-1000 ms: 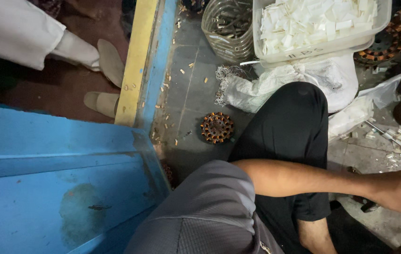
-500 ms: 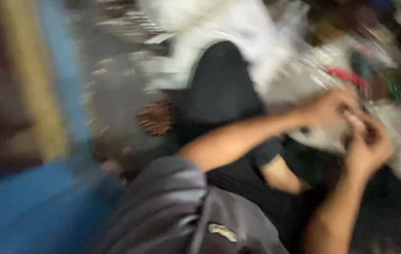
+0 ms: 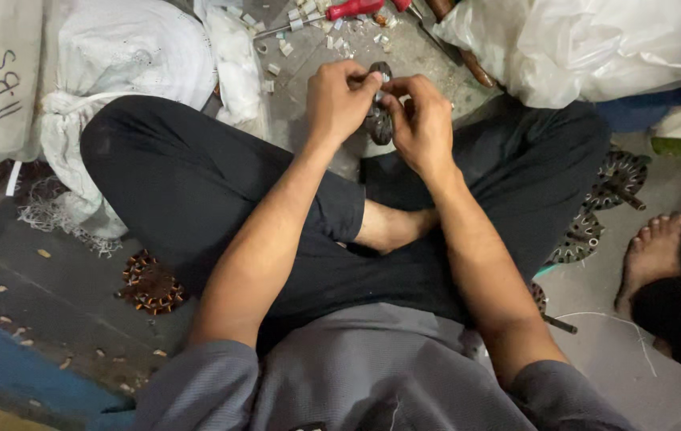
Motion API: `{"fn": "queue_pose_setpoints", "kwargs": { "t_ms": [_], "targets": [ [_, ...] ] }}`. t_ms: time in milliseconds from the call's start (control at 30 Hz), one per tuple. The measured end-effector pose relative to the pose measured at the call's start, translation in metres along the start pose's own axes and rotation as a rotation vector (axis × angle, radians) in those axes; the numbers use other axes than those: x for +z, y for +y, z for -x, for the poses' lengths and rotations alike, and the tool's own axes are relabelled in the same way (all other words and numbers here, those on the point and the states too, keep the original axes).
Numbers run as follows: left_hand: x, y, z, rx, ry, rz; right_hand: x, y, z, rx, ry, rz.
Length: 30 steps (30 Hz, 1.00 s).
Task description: The person sits on the floor and assembles small white plastic pieces into the slots of a circular metal component. They handle the parts by hand, picking them from a nearby container and inserting them into the metal disc, occasionally using a tool to adjust the assembly.
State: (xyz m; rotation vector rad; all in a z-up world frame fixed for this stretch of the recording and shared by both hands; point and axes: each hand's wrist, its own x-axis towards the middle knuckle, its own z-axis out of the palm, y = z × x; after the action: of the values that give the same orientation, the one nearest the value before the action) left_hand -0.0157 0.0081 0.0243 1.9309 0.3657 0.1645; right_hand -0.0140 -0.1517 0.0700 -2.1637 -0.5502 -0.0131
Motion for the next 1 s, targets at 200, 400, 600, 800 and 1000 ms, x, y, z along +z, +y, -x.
{"fn": "queue_pose_setpoints", "kwargs": {
  "t_ms": [200, 400, 600, 800, 1000],
  "targets": [
    [-0.004, 0.002, 0.004, -0.173, -0.065, 0.200, -0.004, 0.004, -0.001, -0.202, -0.016, 0.116],
    [-0.011, 0.013, 0.004, -0.236, -0.078, 0.229, 0.003, 0.009, 0.002, 0.037, 0.011, -0.025],
    [-0.010, 0.001, 0.003, -0.192, -0.085, 0.264, 0.000, 0.027, 0.001, 0.217, -0.002, -0.125],
    [-0.004, -0.006, 0.003, -0.123, -0.058, 0.218, 0.002, 0.019, -0.004, 0.090, 0.013, -0.022],
    [-0.001, -0.016, 0.001, -0.189, -0.235, 0.505, -0.020, -0.007, 0.008, -0.023, -0.088, 0.018]
  ]
}}
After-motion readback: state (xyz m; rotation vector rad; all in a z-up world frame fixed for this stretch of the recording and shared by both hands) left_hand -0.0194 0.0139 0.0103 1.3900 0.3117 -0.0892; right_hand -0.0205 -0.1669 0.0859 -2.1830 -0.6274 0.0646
